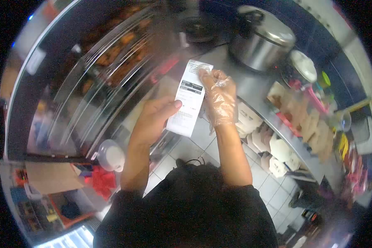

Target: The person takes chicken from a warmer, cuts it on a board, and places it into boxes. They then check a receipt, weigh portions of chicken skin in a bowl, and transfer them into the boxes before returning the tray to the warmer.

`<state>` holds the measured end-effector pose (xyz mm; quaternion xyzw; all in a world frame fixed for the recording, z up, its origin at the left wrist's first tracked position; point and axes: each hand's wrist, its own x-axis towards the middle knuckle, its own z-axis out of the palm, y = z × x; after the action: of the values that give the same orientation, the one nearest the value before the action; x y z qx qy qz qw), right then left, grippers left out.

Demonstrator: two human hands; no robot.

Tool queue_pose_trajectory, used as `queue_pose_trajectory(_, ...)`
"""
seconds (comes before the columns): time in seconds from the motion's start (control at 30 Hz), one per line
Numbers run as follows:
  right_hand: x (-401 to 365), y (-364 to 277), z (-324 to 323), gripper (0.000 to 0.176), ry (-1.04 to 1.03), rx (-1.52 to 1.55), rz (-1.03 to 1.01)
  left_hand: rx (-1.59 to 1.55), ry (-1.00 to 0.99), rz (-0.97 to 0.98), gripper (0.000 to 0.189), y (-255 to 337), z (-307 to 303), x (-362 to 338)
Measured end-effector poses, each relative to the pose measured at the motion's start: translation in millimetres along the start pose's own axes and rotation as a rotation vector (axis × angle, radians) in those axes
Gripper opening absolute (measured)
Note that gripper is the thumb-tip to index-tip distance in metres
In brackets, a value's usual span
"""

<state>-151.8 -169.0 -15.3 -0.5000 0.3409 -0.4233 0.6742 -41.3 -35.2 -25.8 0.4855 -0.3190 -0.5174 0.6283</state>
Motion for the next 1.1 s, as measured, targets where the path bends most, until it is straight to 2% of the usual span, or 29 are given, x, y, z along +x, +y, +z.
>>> queue_pose_trajectory(0.17,-1,-34,-126,0.022,0.185,0.039,-0.023,0.097,-0.106,-0.037,0.021,-31,112,52)
queue_pose_trajectory(0.23,0,-49,-186,0.023,0.197,-0.067,-0.018,0.110,-0.142,-0.073,0.021,-49,165,74)
queue_pose_trajectory(0.3,5,-51,-246,0.022,0.263,0.032,-0.048,0.129,-0.184,-0.114,0.021,-69,216,95)
queue_pose_trajectory(0.33,-26,-41,-224,0.019,0.247,0.036,-0.120,0.094,-0.245,-0.048,0.021,-75,192,67)
queue_pose_trajectory(0.43,-45,-51,-288,0.017,0.286,0.157,-0.140,0.074,-0.330,-0.092,0.022,-102,252,78)
queue_pose_trajectory(0.57,-59,-54,-367,0.017,0.403,0.116,-0.206,0.077,-0.386,-0.126,0.022,-129,326,87)
queue_pose_trajectory(0.7,-64,-54,-408,0.019,0.473,0.118,-0.169,0.103,-0.445,-0.194,0.021,-145,362,103)
queue_pose_trajectory(0.93,-66,-44,-432,0.022,0.636,0.184,-0.289,0.088,-0.606,-0.256,0.021,-166,381,133)
queue_pose_trajectory(0.97,-44,-52,-445,0.022,0.640,0.162,-0.292,0.072,-0.625,-0.253,0.021,-165,392,162)
queue_pose_trajectory(1.03,-50,-57,-446,0.022,0.737,0.000,-0.306,0.081,-0.633,-0.210,0.020,-167,401,164)
queue_pose_trajectory(1.1,-51,-67,-438,0.022,0.775,0.046,-0.349,0.098,-0.635,-0.162,0.019,-168,400,178)
